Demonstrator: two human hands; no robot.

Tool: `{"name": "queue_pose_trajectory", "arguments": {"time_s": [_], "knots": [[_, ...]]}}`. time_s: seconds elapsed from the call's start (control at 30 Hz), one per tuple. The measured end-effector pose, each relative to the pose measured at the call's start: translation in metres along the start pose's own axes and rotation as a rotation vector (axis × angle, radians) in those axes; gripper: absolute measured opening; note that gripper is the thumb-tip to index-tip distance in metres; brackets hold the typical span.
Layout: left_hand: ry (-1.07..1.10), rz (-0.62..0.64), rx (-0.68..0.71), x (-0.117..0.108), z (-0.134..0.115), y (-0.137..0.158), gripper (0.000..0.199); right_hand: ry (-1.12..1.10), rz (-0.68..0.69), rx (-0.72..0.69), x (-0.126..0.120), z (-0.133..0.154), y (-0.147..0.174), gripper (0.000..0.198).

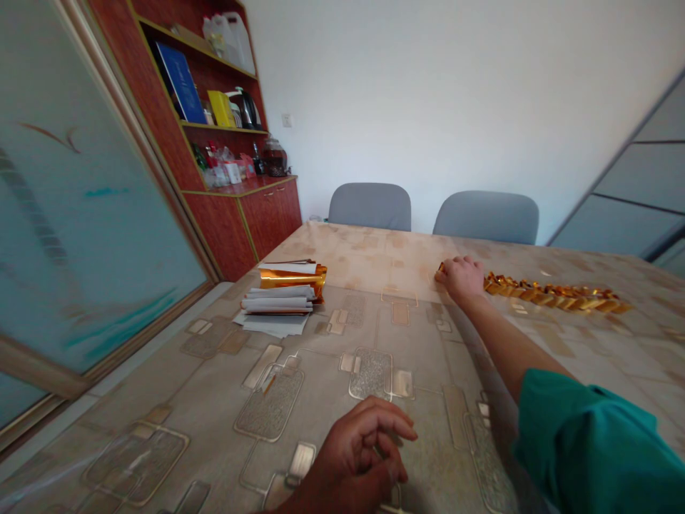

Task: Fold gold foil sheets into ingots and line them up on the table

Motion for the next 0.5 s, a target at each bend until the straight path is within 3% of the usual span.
{"name": "queue_pose_trajectory", "arguments": {"time_s": [0.13, 0.27, 0.4, 0.5], "knots": [[0.000, 0.000, 0.010, -0.001, 0.000, -0.001, 0.022, -0.030, -0.002, 0.034, -0.005, -0.006, 0.002, 0.034], [-0.006, -0.010, 0.002, 0.000, -0.001, -0.001, 0.020, -0.050, 0.017, 0.155, -0.012, -0.021, 0.009, 0.032], [-0.003, -0.021, 0.000, 0.003, -0.002, 0.000, 0.018, -0.071, 0.054, 0.255, -0.012, -0.029, 0.026, 0.029], [-0.003, -0.041, -0.015, 0.005, -0.005, 0.000, 0.017, -0.094, 0.078, 0.246, -0.009, -0.022, 0.043, 0.029]]}}
Point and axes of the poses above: each hand's wrist, its own y-axis away from the middle knuckle, its own x-axis out of the palm, z = x × y, the point moved 1 cm from there along -y, towards the middle knuckle, and after that the axes turned 2 degrees about y, right-handed, at the moved point
